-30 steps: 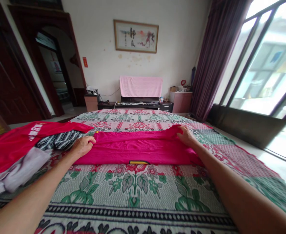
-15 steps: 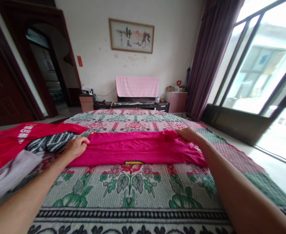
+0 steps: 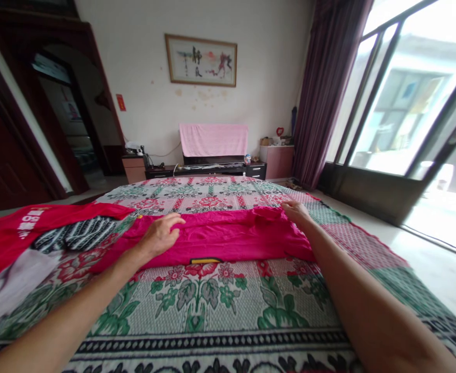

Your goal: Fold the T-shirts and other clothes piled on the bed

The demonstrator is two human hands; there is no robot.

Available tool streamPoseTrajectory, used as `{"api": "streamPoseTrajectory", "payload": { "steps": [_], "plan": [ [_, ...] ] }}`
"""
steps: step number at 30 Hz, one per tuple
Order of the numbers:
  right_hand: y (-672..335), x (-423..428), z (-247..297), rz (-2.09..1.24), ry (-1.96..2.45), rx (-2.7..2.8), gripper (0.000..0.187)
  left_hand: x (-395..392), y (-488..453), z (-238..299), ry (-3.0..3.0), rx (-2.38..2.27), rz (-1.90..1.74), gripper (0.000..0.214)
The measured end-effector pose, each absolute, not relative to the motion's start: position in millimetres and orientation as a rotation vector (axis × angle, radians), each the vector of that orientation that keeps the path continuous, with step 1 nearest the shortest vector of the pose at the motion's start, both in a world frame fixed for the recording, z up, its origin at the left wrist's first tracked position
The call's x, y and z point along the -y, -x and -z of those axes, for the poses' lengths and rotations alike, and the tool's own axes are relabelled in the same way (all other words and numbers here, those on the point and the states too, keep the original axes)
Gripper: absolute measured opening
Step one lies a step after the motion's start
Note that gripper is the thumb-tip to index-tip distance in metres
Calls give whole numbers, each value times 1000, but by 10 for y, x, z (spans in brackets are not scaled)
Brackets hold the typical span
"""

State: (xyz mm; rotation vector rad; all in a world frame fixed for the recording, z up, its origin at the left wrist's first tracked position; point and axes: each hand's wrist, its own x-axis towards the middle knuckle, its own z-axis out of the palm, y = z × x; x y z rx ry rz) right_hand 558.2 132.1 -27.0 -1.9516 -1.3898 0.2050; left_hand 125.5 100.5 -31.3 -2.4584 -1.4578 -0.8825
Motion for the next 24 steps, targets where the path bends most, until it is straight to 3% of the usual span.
{"api": "streamPoseTrajectory", "payload": {
  "steps": [4, 11, 18, 24],
  "plan": [
    [-5557, -1309, 306, -10, 2052, 1577, 28, -931, -2076, 369, 2660, 1230, 886, 36],
    [-5569, -1271, 372, -5, 1860, 1802, 38, -998, -3034, 412, 2803, 1213, 936, 35],
    [-5677, -1309, 452, -36, 1951, 1689, 39, -1054, -3420, 551, 2809, 1457, 926, 39],
    [-5917, -1451, 497, -90, 2002, 1554, 49, -1110, -3432, 684, 2805, 1332, 994, 36]
  ]
}}
